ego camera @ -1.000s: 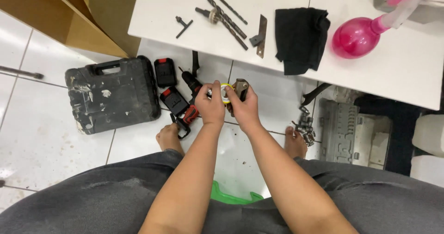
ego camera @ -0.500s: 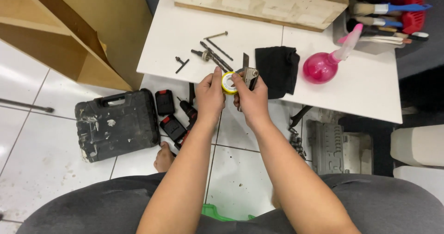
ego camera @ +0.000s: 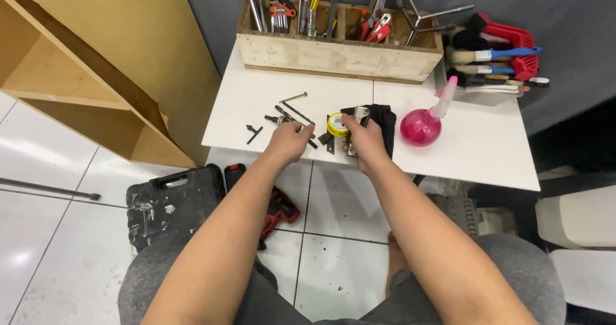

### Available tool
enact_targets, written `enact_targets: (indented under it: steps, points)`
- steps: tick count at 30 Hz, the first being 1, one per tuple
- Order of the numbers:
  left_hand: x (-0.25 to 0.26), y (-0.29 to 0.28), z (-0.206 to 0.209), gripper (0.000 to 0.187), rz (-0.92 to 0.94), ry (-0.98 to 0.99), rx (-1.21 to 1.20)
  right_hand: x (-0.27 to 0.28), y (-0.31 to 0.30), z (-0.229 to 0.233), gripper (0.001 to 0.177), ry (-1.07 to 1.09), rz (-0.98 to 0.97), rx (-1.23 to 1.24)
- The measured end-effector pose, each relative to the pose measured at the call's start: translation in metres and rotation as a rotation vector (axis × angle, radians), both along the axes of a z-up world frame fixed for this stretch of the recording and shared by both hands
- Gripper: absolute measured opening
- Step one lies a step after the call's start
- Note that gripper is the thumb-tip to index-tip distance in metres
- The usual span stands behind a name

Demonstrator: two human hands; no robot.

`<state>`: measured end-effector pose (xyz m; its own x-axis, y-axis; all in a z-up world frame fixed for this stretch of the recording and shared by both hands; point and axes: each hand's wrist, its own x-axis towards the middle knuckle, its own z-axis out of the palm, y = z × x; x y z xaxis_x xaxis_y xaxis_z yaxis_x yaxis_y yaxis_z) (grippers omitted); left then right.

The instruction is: The person sits on the floor and cleans various small metal tools and parts on a white table. They use a black cloth and a pink spray bottle to wipe and clean the items, then place them into a wooden organizer. The person also handles a roll of yellow tape and other small hardware pieces.

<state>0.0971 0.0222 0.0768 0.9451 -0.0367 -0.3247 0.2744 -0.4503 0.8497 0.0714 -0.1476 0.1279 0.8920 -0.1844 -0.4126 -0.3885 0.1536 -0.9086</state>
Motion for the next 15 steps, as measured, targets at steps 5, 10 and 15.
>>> enact_targets:
  steps: [5,10,15]
  points:
    - [-0.027,-0.033,0.026,0.038,-0.122,-0.076,0.045,0.007,-0.006,-0.013,0.069,-0.008,-0.052,-0.073]
    - [-0.041,-0.061,0.021,0.033,-0.148,-0.168,0.269,0.012,-0.007,-0.004,0.071,-0.069,-0.088,-0.098]
    - [-0.039,-0.059,0.028,0.037,-0.174,-0.161,0.482,0.026,-0.012,-0.014,0.072,-0.067,-0.079,-0.251]
